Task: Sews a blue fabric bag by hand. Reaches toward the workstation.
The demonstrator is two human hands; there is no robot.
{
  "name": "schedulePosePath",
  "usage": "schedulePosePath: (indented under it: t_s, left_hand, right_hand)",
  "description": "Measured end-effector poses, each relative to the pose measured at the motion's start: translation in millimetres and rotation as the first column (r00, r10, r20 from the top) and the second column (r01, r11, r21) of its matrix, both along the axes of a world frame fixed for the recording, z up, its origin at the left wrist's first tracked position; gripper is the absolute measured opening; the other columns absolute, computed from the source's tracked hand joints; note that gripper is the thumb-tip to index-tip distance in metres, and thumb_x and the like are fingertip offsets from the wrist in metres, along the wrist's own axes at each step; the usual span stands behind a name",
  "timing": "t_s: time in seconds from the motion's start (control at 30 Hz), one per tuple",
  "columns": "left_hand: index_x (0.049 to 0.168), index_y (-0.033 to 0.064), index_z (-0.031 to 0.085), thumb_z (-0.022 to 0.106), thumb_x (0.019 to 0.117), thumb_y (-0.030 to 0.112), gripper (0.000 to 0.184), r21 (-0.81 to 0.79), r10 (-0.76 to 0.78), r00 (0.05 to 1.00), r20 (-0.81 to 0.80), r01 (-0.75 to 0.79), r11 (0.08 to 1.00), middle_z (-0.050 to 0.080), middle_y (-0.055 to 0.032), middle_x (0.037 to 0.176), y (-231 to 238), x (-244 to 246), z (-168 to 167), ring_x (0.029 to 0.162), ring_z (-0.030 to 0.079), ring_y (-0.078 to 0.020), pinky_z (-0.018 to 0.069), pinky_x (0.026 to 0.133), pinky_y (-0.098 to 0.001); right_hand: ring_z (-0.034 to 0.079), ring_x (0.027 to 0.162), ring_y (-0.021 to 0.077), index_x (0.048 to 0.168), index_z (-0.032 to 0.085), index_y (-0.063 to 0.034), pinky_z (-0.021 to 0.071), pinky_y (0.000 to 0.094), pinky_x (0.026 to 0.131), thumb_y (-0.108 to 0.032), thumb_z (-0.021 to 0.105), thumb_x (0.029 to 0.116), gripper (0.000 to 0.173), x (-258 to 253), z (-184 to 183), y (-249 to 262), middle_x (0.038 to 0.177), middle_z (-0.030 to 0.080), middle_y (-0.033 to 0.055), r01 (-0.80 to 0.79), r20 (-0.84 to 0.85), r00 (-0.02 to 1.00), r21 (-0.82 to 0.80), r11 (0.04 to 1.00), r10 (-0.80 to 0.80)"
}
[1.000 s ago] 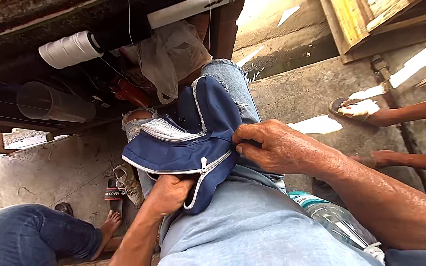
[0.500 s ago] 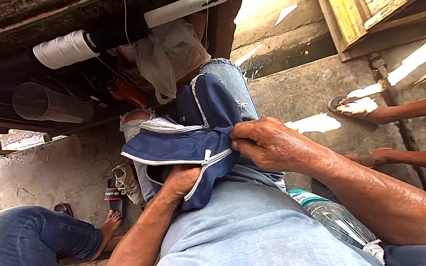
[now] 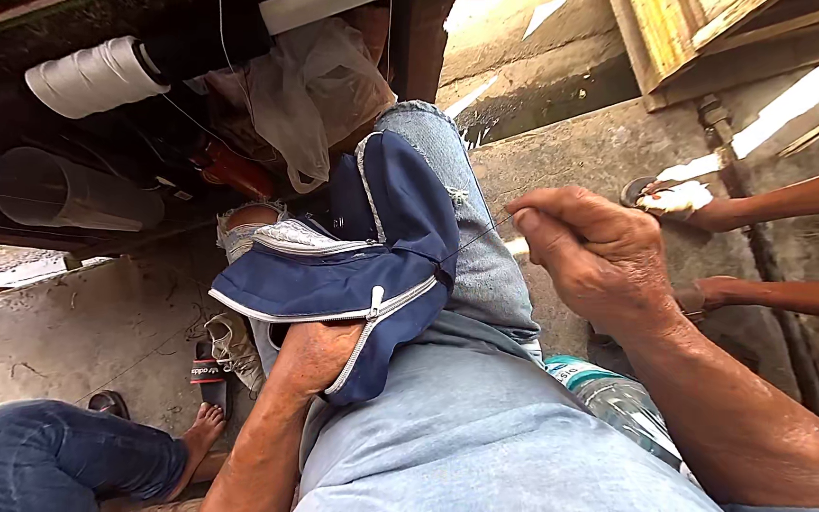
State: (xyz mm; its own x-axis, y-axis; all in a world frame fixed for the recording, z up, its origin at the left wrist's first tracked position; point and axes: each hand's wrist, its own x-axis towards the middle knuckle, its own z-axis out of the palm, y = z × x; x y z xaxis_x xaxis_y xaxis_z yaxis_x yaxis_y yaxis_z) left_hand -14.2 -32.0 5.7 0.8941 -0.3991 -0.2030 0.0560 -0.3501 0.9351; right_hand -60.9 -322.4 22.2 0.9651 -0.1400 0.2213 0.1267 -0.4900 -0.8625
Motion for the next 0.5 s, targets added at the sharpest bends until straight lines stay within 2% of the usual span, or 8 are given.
schedulePosePath:
  t_s: [0.07,0.17,0.27,0.33,0.4,0.47,0.5]
  left_hand:
    - [0.094,0.0111,0.072,0.072,0.0860,0.007,0.009,-0.035,-0.029,1.000,-0.004,0.029,0.999,0.072,0.0131,0.085,7,0,-2,0.084,0.067,0.0083,0.0577,0.081,-0.0135]
    - [0.099,0.0106,0.071,0.070,0.0886,0.004,0.012,-0.135,-0.056,0.997,0.044,0.062,0.989,0.074,0.0114,0.090,16,-1,-9,0.088,0.069,0.0042,0.0594,0.084,-0.0176]
    - [0.103,0.0073,0.070,0.063,0.0915,-0.002,0.017,-0.197,-0.057,0.996,0.069,0.070,0.978,0.075,0.0050,0.094,29,-5,-13,0.090,0.071,-0.0032,0.0611,0.086,-0.0244]
    - [0.100,0.0067,0.071,0.058,0.0931,0.000,0.017,-0.098,-0.034,0.992,0.124,0.046,0.994,0.074,0.0039,0.090,48,-5,-14,0.081,0.070,-0.0026,0.0601,0.076,-0.0227]
    - [0.102,0.0073,0.072,0.055,0.0951,0.003,0.019,0.004,0.007,0.985,0.170,-0.008,1.000,0.073,0.0056,0.089,70,-7,-13,0.076,0.066,0.0007,0.0564,0.069,-0.0180]
    - [0.105,0.0065,0.072,0.055,0.0966,0.005,0.019,0.060,0.051,0.982,0.184,-0.063,0.996,0.072,0.0062,0.089,86,-9,-11,0.070,0.062,0.0023,0.0519,0.063,-0.0148]
    - [0.106,0.0055,0.072,0.055,0.0970,0.006,0.019,0.072,0.061,0.980,0.190,-0.076,0.995,0.072,0.0055,0.090,92,-10,-10,0.070,0.061,0.0021,0.0514,0.062,-0.0145]
  right_hand:
    - [0.048,0.051,0.0006,0.120,0.068,-0.0035,0.0423,0.0150,0.045,-0.012,0.053,0.1061,0.023,-2,3,-8,0.073,0.058,-0.0047,0.049,-0.037,0.998,0.216,0.975,-0.042]
    - [0.043,0.041,0.0034,0.121,0.067,-0.0078,0.0396,0.0166,0.037,-0.015,0.047,0.1084,0.024,-5,5,-16,0.064,0.055,-0.0035,0.108,-0.083,0.994,0.521,0.847,-0.076]
    - [0.043,0.042,0.0033,0.127,0.062,-0.0107,0.0398,0.0163,0.037,-0.021,0.041,0.1109,0.028,-5,5,-12,0.066,0.053,-0.0019,0.037,-0.149,0.983,0.724,0.688,0.104]
    - [0.042,0.043,0.0031,0.120,0.066,-0.0089,0.0402,0.0167,0.038,-0.024,0.043,0.1093,0.029,-5,1,-8,0.065,0.052,-0.0019,-0.038,-0.174,0.952,0.747,0.664,0.250]
    - [0.045,0.044,0.0032,0.106,0.071,-0.0064,0.0413,0.0171,0.040,-0.022,0.049,0.1072,0.027,-7,-4,-6,0.062,0.054,-0.0011,-0.147,-0.199,0.902,0.692,0.707,0.383]
    - [0.049,0.049,0.0018,0.092,0.072,-0.0071,0.0410,0.0159,0.044,-0.019,0.056,0.1039,0.023,-7,-6,-9,0.062,0.057,-0.0028,-0.348,-0.247,0.801,0.550,0.759,0.546]
    - [0.051,0.053,0.0002,0.089,0.072,-0.0101,0.0413,0.0154,0.047,-0.021,0.059,0.1027,0.022,-7,-6,-11,0.065,0.058,-0.0055,-0.450,-0.308,0.731,0.455,0.769,0.610]
